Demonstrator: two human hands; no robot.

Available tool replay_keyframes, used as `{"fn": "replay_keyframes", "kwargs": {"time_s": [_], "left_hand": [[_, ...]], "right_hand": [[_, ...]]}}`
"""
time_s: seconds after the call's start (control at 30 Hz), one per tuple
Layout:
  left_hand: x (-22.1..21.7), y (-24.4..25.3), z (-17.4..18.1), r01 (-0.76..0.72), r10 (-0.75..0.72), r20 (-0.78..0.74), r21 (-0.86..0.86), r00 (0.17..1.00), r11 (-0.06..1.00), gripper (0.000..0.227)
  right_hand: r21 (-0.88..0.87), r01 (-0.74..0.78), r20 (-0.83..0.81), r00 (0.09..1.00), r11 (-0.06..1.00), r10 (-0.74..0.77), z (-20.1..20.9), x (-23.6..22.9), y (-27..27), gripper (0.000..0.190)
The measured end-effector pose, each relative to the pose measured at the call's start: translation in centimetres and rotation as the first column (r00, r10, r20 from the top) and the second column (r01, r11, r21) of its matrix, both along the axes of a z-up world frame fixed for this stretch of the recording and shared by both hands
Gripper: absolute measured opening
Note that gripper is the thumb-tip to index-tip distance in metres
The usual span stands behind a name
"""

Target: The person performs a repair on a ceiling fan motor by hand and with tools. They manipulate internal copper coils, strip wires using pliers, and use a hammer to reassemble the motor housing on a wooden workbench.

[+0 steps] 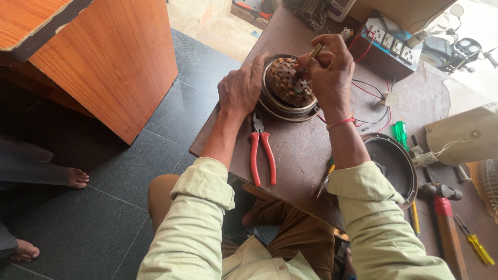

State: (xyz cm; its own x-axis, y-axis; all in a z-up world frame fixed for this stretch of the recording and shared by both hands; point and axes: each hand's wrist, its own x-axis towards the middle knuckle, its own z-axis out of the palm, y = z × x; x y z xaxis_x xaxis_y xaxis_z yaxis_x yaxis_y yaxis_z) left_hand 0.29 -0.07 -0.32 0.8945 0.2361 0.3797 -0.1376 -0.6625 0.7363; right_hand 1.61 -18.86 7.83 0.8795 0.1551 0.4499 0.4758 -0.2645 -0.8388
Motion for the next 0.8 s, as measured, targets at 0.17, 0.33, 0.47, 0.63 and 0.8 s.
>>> {"fn": "replay_keyframes", "kwargs": {"time_s": [0.17, 0.33, 0.47, 0.63, 0.8], "left_hand": [[-0.7, 0.0, 0.8, 0.006, -0.006, 0.015, -0.005, 1.0, 1.0, 0.083], [-1.6, -0.1, 1.9, 0.02, -0.02, 0.011, 0.034, 1.0, 0.999, 0.067], [-2.1, -0.2, 2.4, -0.004, 0.005, -0.015, 0.054, 1.0, 0.999, 0.056], [-1.9, -0.4, 2.6, 0.002, 0.0, -0.048, 0.044, 0.999, 0.999, 0.056], [-1.9, -0.1, 2.3, -0.013, 0.015, -0.075, 0.024, 0.997, 1.0, 0.058]], "right_hand": [[-0.151, 0.051, 0.168, 0.985, 0.987, -0.026, -0.7, -0.5, 0.2, 0.029], [-0.214, 0.037, 0.258, 0.966, 0.976, 0.02, -1.4, -1.1, -0.2, 0.029], [-0.227, 0.047, 0.244, 0.97, 0.973, 0.01, -1.2, -1.1, 0.0, 0.029], [-0.285, 0.077, 0.135, 0.99, 0.955, -0.039, -0.5, -0.7, -0.2, 0.027], [-0.255, 0.209, 0.261, 0.955, 0.944, -0.141, -1.4, -1.2, 1.2, 0.025]]}}
